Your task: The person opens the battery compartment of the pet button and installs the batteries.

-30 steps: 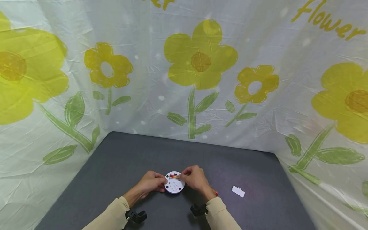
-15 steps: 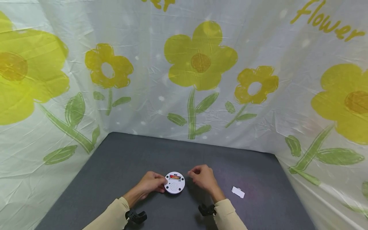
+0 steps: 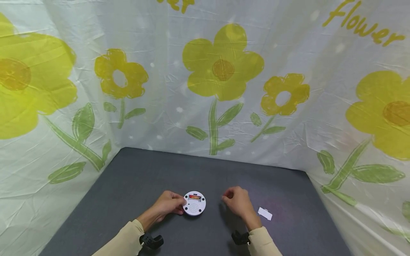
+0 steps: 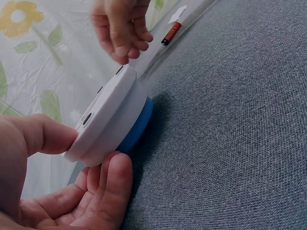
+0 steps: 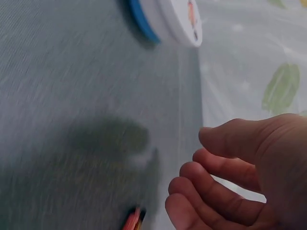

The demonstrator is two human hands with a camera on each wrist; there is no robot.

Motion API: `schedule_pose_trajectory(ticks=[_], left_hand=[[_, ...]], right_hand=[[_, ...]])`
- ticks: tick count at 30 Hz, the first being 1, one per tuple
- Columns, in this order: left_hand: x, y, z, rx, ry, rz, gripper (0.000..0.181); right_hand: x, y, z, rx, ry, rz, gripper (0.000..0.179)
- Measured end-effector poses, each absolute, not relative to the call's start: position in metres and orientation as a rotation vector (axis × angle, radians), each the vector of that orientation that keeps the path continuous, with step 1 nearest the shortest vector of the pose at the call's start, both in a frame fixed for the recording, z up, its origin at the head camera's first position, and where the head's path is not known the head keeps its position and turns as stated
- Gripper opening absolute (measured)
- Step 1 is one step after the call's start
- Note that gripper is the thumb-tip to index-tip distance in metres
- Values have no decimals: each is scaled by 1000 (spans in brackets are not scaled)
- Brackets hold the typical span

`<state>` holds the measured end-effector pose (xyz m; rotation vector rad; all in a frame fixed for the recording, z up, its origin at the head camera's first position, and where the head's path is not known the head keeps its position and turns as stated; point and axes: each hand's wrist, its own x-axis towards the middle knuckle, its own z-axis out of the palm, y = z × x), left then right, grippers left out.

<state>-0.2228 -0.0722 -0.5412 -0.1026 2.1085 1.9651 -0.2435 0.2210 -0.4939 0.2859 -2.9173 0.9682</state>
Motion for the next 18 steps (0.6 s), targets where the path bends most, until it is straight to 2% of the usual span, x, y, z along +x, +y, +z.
schedule_pose_trajectory(ticks=[13,18], left_hand=[[-224,-72,-542,-111,2109,1966,23],[-224,-72,-541,-124,2114,1955,24]], right_hand=[[-232,254,-491,311,-3001,791,7],[-235,270,-506,422,-2956,761,8]])
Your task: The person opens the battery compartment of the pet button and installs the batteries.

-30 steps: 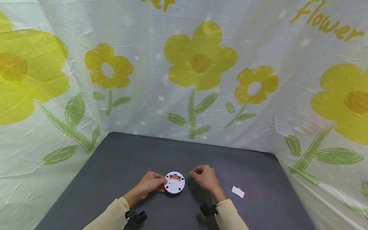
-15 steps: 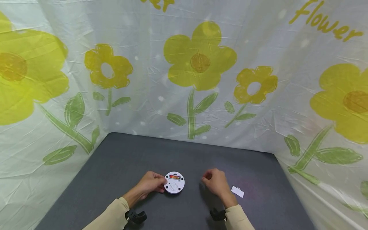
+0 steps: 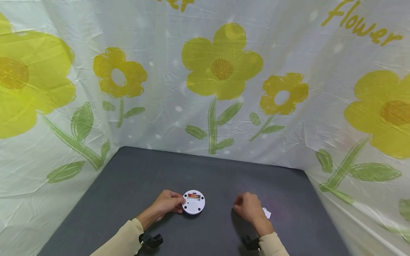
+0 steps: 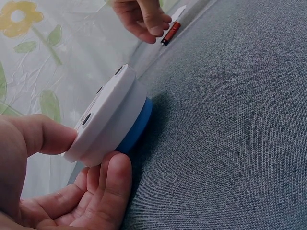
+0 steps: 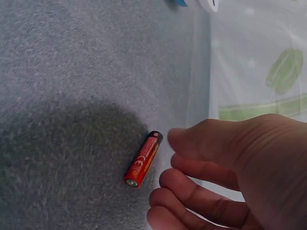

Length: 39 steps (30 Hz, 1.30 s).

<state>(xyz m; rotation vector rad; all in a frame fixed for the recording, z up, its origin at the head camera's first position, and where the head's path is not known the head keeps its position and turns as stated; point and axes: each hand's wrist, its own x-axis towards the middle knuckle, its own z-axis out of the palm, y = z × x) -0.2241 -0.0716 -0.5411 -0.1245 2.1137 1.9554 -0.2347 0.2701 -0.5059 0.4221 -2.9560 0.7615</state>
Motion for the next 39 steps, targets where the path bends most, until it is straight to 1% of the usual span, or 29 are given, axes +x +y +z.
schedule_pose_trajectory(ticks=[5,7,10,17,19,22,26,29,33,36,39], left_hand=[[-225,-72,-541,-118,2122,1949,24],[-225,-72,-541,-108,2124,1951,23],[-224,-72,-542,-104,2116,1952,23],[-224,-73,-543,-108,2107,1958,25],[-224,-72,-542,-108,2113,1954,24],[-224,-72,-542,-110,2117,1949,23],[-224,-72,-541,-105,2119,1949,22],[-224,-72,-541,-106,2115,1950,22],[-223,-72,-541,-108,2109,1951,21],[-223,-73,-542,-107,2106,1953,21],[-224,-73,-542,-107,2107,1951,23]], right_hand=[[-232,273,-510,497,-2907,728,14],[-227,268,-504,452,-2932,734,16],[-227,270,-512,447,-2921,726,17],[-258,301,-574,604,-2798,714,17],[-267,307,-587,574,-2832,678,17],[-279,310,-601,491,-2895,607,23],[-286,310,-609,431,-2952,548,27],[-288,307,-609,443,-2955,549,26],[-284,297,-599,485,-2923,587,23],[-273,282,-573,574,-2867,633,17],[-256,260,-535,621,-2850,692,13]])
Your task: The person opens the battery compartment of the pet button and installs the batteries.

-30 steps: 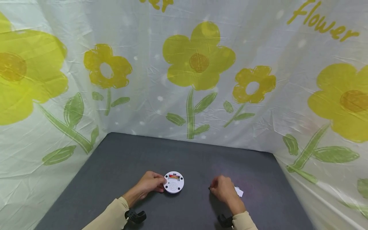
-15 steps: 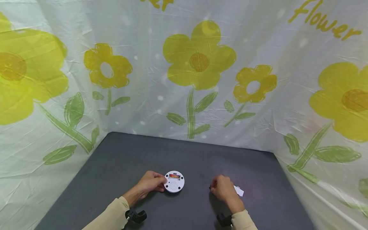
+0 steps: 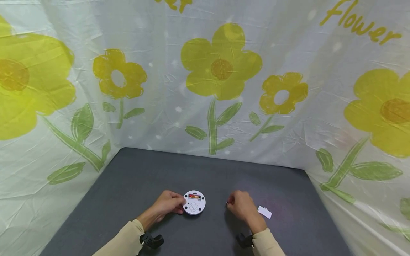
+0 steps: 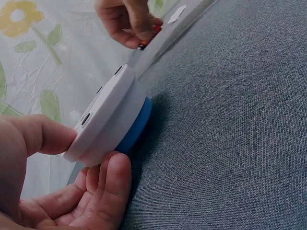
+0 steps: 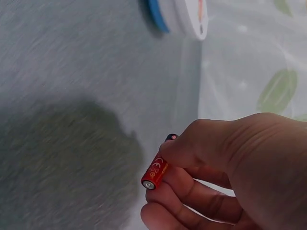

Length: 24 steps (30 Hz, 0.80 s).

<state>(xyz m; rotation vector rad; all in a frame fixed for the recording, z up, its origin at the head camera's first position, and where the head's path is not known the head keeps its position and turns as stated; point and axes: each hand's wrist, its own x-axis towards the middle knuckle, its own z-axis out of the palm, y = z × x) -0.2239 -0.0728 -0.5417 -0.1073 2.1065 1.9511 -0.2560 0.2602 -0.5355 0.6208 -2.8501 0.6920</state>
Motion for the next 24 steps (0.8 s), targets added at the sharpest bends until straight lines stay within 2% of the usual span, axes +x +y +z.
schedule_pose_trajectory(ticks=[4,7,24], left_hand=[[-224,-73,-541,-111,2110,1946,24],[-224,-72,-541,-116,2117,1937,24],[-223,-72,-540,-98,2122,1937,23]], right_hand=[[-238,230,-488,554,-2919,729,14],[-235,216,-473,529,-2956,702,14],[-245,165,-445,721,-2981,731,7]])
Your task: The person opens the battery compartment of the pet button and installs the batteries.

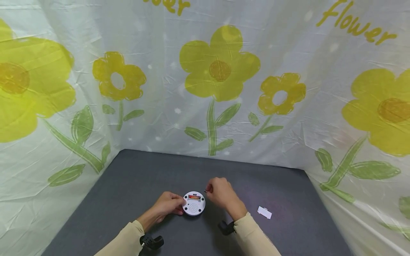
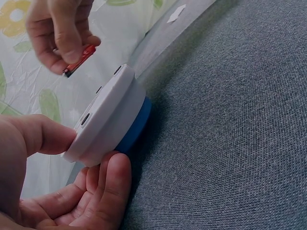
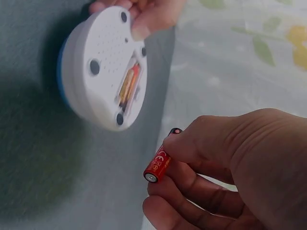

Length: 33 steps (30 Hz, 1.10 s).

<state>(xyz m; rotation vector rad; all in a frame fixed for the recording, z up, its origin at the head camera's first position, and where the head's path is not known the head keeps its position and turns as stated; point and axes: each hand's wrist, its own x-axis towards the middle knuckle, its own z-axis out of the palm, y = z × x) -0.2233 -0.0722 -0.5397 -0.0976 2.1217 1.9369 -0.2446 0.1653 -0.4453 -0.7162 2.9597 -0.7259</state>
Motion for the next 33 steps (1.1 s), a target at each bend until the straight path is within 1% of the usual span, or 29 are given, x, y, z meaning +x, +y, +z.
schedule_pose_trajectory(ticks=[6,17,26,33], left_hand=[[-223,-73,-540,-92,2128,1931,22],[-221,-72,-539,-103,2124,1948,22],[-220,-71,-537,-116,2121,1942,20],[-222,-73,-539,-106,2122,1950,22]], right_hand=[[-247,151,-443,-808,2944,-729,5],[-251,131,-446,-919,2869,-753,9],[-252,120,-456,-962,2799,-765,8],[-253,114,-461,-1008,2789,-751,9]])
